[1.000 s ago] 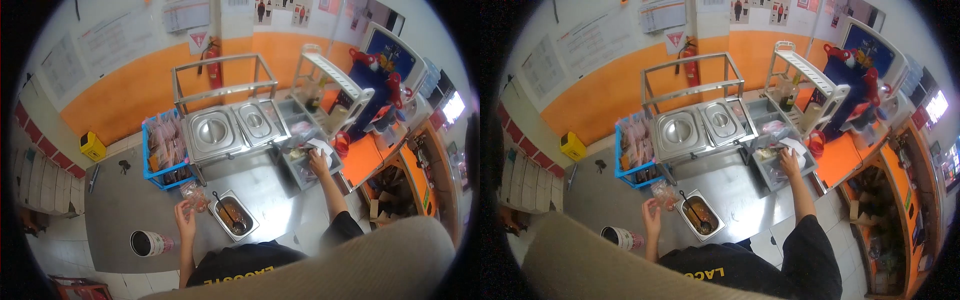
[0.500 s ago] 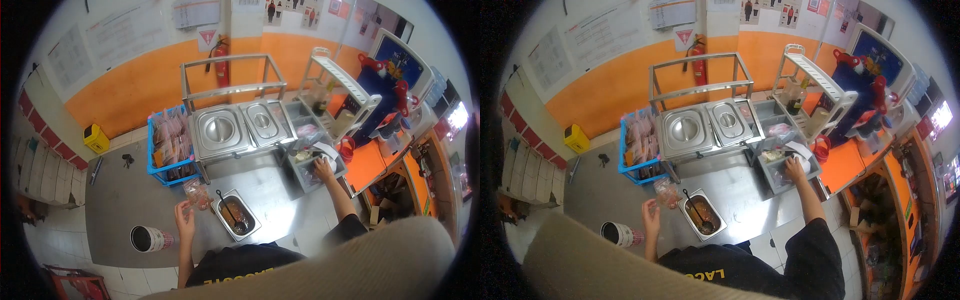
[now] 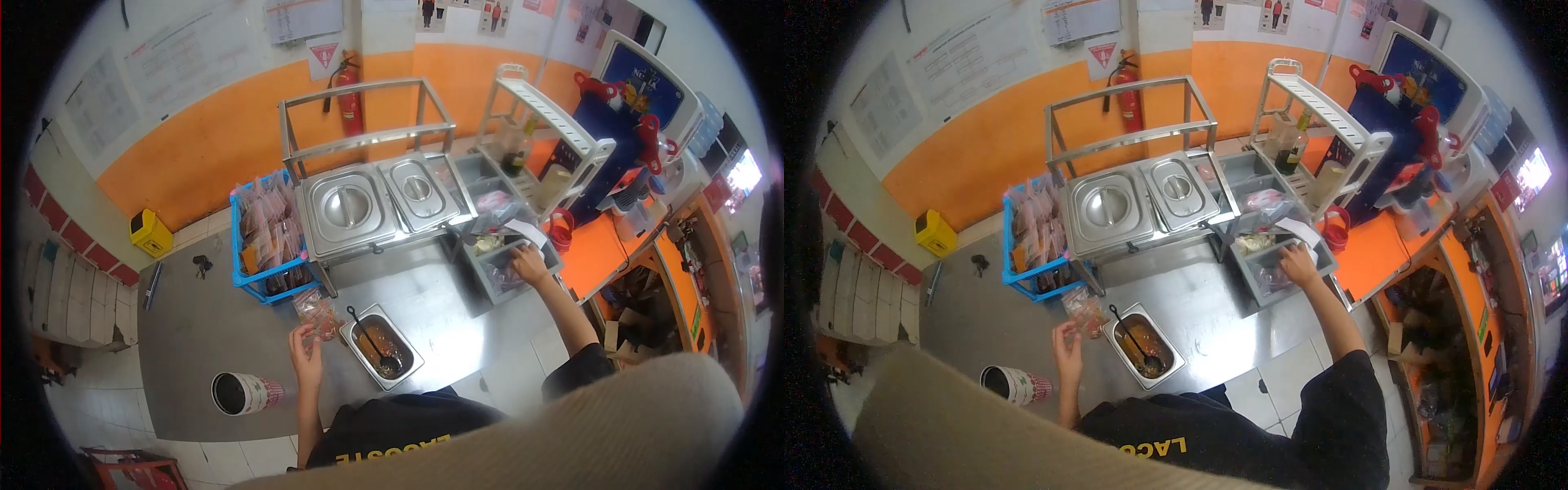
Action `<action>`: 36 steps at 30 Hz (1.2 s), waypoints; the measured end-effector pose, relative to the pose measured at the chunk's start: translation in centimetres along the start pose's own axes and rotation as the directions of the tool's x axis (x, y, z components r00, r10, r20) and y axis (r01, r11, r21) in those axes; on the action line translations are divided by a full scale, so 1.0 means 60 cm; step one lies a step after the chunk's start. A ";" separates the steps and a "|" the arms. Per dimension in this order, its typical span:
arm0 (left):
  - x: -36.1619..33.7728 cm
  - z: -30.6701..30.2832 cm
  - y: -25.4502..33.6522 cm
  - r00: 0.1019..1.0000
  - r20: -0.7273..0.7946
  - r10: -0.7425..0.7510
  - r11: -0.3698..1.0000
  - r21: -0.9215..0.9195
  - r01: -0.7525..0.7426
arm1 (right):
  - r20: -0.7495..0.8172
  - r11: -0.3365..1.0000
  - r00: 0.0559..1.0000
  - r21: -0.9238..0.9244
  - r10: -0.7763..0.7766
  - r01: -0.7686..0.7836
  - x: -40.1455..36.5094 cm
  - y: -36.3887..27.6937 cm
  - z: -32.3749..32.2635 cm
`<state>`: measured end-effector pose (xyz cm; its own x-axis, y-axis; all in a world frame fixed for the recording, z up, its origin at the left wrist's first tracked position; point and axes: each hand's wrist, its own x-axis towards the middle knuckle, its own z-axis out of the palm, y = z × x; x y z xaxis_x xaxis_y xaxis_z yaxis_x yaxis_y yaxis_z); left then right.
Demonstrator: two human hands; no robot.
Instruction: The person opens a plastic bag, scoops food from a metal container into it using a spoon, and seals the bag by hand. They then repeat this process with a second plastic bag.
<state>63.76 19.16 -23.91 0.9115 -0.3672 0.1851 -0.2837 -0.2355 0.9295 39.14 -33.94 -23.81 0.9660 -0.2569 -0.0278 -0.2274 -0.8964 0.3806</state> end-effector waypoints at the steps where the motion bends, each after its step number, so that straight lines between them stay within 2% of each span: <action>1: -0.001 0.002 0.003 1.000 0.005 -0.002 1.000 -0.002 0.002 | -0.035 0.997 0.999 0.071 0.037 -0.034 0.000 -0.003 -0.020; 3: -0.003 0.005 0.002 1.000 0.007 -0.005 1.000 -0.010 0.005 | -0.098 0.972 0.988 0.215 0.119 -0.096 0.000 -0.006 -0.047; 6: -0.001 0.002 0.004 1.000 0.023 -0.012 1.000 -0.014 0.012 | -0.219 0.927 0.961 0.366 0.169 -0.080 0.000 0.005 -0.058; 8: 0.000 -0.001 0.004 1.000 0.026 -0.013 1.000 -0.019 0.013 | -0.264 0.882 0.924 0.451 0.276 -0.135 -0.002 0.007 -0.061; 12: -0.002 -0.008 0.004 1.000 0.013 -0.007 0.999 -0.038 0.008 | -0.250 0.723 0.838 0.653 0.485 -0.224 -0.008 -0.010 -0.109; 15: -0.003 -0.012 -0.004 1.000 0.017 0.011 0.999 -0.038 -0.010 | -0.299 0.734 0.808 0.640 0.508 -0.225 -0.010 -0.007 -0.134; 18: -0.008 -0.014 -0.008 1.000 0.021 0.006 0.999 -0.049 -0.005 | -0.381 0.757 0.807 0.642 0.451 -0.120 -0.009 0.002 -0.131; 21: -0.009 -0.014 -0.003 1.000 0.023 0.017 0.999 -0.041 -0.016 | -0.221 0.717 0.828 0.641 0.515 -0.274 -0.010 0.003 -0.143; 24: -0.005 -0.014 0.002 1.000 0.015 -0.006 1.000 -0.014 0.007 | -0.270 0.657 0.755 0.704 0.597 -0.268 -0.008 0.012 -0.132; 27: -0.004 -0.014 0.008 1.000 0.006 0.002 1.000 -0.024 -0.002 | -0.314 0.697 0.785 0.688 0.535 -0.200 -0.013 0.023 -0.131; 30: -0.004 -0.013 0.013 1.000 0.001 -0.011 0.999 -0.053 0.011 | -0.332 0.639 0.697 0.732 0.635 -0.234 -0.015 0.031 -0.141; 33: -0.004 -0.014 0.009 1.000 0.004 -0.018 0.999 -0.036 0.018 | -0.311 0.585 0.639 0.764 0.704 -0.272 -0.022 0.014 -0.215; 36: -0.005 -0.015 0.002 1.000 0.006 0.028 1.000 0.008 -0.028 | -0.281 0.421 0.642 0.904 0.713 -0.071 -0.019 0.001 -0.231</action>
<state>63.73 20.06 -23.57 0.9016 -0.3789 0.2089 -0.3112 -0.2324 0.9215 39.72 -28.71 -10.91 0.4930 -0.7024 0.5134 -0.2756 -0.6858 -0.6736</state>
